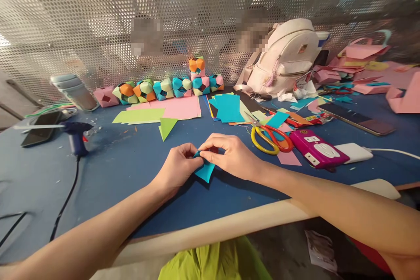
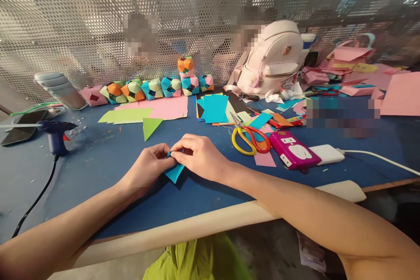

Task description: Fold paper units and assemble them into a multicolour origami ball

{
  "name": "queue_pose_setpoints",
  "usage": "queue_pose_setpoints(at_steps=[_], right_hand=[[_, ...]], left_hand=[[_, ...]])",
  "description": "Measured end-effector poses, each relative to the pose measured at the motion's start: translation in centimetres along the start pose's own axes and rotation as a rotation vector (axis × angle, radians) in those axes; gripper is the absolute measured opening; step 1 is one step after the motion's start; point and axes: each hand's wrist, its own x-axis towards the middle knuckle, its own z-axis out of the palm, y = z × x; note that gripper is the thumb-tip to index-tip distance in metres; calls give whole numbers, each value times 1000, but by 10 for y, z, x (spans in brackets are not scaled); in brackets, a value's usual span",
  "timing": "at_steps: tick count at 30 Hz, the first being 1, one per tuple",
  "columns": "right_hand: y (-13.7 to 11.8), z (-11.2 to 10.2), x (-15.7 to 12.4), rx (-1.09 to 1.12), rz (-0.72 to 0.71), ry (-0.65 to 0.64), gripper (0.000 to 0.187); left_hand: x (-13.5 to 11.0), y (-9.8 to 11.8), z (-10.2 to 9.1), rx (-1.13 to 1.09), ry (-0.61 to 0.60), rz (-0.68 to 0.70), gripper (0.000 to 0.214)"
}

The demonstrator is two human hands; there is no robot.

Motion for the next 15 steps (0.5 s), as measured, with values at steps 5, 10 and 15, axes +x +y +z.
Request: queue_pose_setpoints(at_steps=[5, 10, 15], right_hand=[[1, 1, -1, -9, -1, 15, 12], [-2, -2, 0, -4, 53, 9, 7], [2, 0, 2, -57, 99, 46, 11]], left_hand=[[0, 0, 1, 130, -28, 51, 13], [1, 1, 0, 71, 55, 94, 14], [5, 0, -2, -84, 152, 76, 18]])
